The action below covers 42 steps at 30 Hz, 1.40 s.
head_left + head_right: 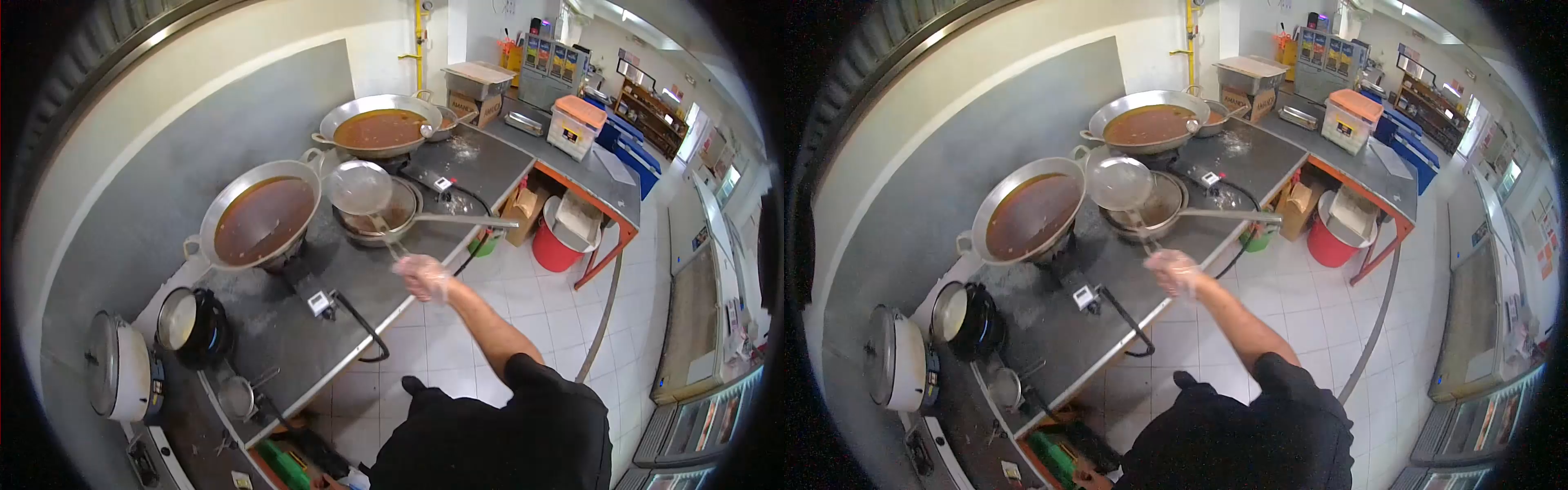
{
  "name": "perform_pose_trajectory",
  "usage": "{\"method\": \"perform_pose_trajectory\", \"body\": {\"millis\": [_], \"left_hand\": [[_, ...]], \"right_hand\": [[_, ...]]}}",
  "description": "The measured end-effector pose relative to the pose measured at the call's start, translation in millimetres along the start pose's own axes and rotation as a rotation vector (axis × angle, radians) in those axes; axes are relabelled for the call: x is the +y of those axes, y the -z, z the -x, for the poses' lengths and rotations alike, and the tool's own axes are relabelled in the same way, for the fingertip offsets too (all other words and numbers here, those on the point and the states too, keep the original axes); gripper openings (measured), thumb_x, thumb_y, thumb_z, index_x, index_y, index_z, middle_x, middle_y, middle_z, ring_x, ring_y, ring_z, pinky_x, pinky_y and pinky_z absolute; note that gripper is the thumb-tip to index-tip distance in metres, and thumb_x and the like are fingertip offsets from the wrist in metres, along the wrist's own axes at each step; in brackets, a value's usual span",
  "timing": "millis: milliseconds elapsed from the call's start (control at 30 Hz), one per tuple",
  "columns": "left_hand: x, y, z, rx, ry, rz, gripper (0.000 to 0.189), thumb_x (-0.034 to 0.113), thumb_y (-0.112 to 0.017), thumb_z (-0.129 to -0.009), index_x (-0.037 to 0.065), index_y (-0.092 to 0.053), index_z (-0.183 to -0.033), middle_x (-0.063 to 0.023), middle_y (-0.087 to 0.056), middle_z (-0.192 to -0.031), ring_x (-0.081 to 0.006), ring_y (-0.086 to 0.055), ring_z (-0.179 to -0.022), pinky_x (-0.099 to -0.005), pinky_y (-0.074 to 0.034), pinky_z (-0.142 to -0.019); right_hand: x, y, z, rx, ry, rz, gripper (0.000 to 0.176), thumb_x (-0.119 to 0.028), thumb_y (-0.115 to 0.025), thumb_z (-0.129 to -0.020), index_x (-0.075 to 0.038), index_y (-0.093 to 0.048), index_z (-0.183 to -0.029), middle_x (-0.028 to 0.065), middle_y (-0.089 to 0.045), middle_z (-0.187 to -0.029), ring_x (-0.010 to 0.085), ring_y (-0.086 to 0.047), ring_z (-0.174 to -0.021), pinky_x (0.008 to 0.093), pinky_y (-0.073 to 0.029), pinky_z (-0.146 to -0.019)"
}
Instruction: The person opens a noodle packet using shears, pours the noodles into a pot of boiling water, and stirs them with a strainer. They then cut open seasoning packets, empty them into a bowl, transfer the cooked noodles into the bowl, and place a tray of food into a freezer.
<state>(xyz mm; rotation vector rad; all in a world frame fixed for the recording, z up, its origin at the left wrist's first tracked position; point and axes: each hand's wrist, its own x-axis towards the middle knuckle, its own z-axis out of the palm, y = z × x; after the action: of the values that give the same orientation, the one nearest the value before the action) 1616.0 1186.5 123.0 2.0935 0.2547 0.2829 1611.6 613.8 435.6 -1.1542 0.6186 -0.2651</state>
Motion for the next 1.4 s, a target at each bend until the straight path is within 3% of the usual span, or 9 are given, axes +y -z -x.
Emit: {"method": "perform_pose_trajectory", "body": {"millis": [100,333,367,400,433,700,867,933,1400], "left_hand": [[24,80,32,0.116,0.256,-0.044,0.030,0.016,-0.055,-0.096,-0.001,-0.051,-0.120,-0.0211,-0.056,-0.115,-0.0322,-0.058,-0.095,-0.0441,-0.049,-0.085],[-192,231,105,0.731,-0.273,-0.385,0.040,0.017,-0.071,-0.081,-0.004,-0.053,-0.110,-0.0181,-0.058,-0.098,-0.0288,-0.054,-0.096,-0.0345,-0.051,-0.075],[-175,237,120,0.862,-0.153,-0.489,0.040,0.017,-0.071,-0.081,-0.004,-0.053,-0.110,-0.0181,-0.058,-0.098,-0.0288,-0.054,-0.096,-0.0345,-0.051,-0.075],[-133,258,128,0.685,0.168,0.334,0.033,0.005,-0.067,-0.082,0.000,-0.052,-0.111,-0.0118,-0.054,-0.100,-0.0243,-0.050,-0.098,-0.0343,-0.047,-0.078],[-90,288,125,0.649,0.042,-0.106,0.029,0.003,-0.064,-0.083,0.001,-0.053,-0.109,-0.0111,-0.054,-0.100,-0.0244,-0.051,-0.099,-0.0367,-0.043,-0.086],[-59,329,184,1.010,0.520,-0.037,0.034,0.012,-0.067,-0.084,0.003,-0.052,-0.113,-0.0089,-0.058,-0.102,-0.0227,-0.054,-0.100,-0.0369,-0.042,-0.083],[-55,321,195,1.045,0.793,-0.011,0.035,0.014,-0.062,-0.090,0.001,-0.045,-0.119,-0.0127,-0.053,-0.111,-0.0248,-0.052,-0.107,-0.0379,-0.043,-0.089],[-64,317,186,1.174,0.794,-0.065,0.035,0.015,-0.068,-0.084,0.004,-0.054,-0.113,-0.0086,-0.059,-0.103,-0.0223,-0.055,-0.099,-0.0361,-0.043,-0.078],[-96,392,-19,1.229,0.493,0.070,0.030,0.014,-0.068,-0.086,0.000,-0.057,-0.110,-0.0130,-0.060,-0.101,-0.0224,-0.059,-0.090,-0.0347,-0.047,-0.079]], "right_hand": [[3,-111,46,-0.101,0.003,-0.099,0.022,-0.027,-0.064,-0.090,-0.016,-0.046,-0.082,-0.0063,-0.035,-0.051,0.0083,-0.033,-0.037,0.0259,-0.027,-0.033],[37,-340,140,-0.592,0.064,0.040,0.024,-0.021,-0.062,-0.088,-0.007,-0.062,-0.108,-0.0048,-0.045,-0.055,0.0051,-0.037,-0.039,0.0229,-0.028,-0.033],[51,-371,146,-0.669,0.116,0.133,0.024,-0.024,-0.059,-0.090,-0.011,-0.063,-0.110,-0.0045,-0.046,-0.057,0.0053,-0.038,-0.041,0.0212,-0.028,-0.035],[66,-402,152,-0.849,0.107,0.004,0.025,-0.024,-0.060,-0.089,-0.010,-0.063,-0.110,-0.0060,-0.044,-0.056,0.0045,-0.037,-0.041,0.0210,-0.027,-0.034],[73,-435,163,-0.864,0.126,0.107,0.027,-0.022,-0.059,-0.089,-0.009,-0.061,-0.112,-0.0065,-0.040,-0.054,0.0043,-0.036,-0.040,0.0211,-0.025,-0.033],[184,-678,246,-1.313,-0.358,0.416,0.029,-0.016,-0.057,-0.088,-0.006,-0.052,-0.114,-0.0048,-0.037,-0.057,0.0060,-0.030,-0.039,0.0243,-0.022,-0.032],[320,-835,227,-1.491,0.306,0.944,0.028,-0.016,-0.053,-0.089,0.000,-0.056,-0.112,0.0107,-0.062,-0.081,0.0239,-0.062,-0.071,0.0364,-0.050,-0.064],[356,-886,215,-1.440,1.105,1.258,0.027,-0.014,-0.050,-0.089,0.001,-0.057,-0.110,0.0212,-0.064,-0.105,0.0354,-0.061,-0.100,0.0405,-0.047,-0.085],[347,-931,210,-1.719,1.296,1.514,0.027,-0.015,-0.049,-0.088,0.005,-0.059,-0.103,0.0285,-0.063,-0.097,0.0403,-0.061,-0.098,0.0440,-0.049,-0.085]]}}
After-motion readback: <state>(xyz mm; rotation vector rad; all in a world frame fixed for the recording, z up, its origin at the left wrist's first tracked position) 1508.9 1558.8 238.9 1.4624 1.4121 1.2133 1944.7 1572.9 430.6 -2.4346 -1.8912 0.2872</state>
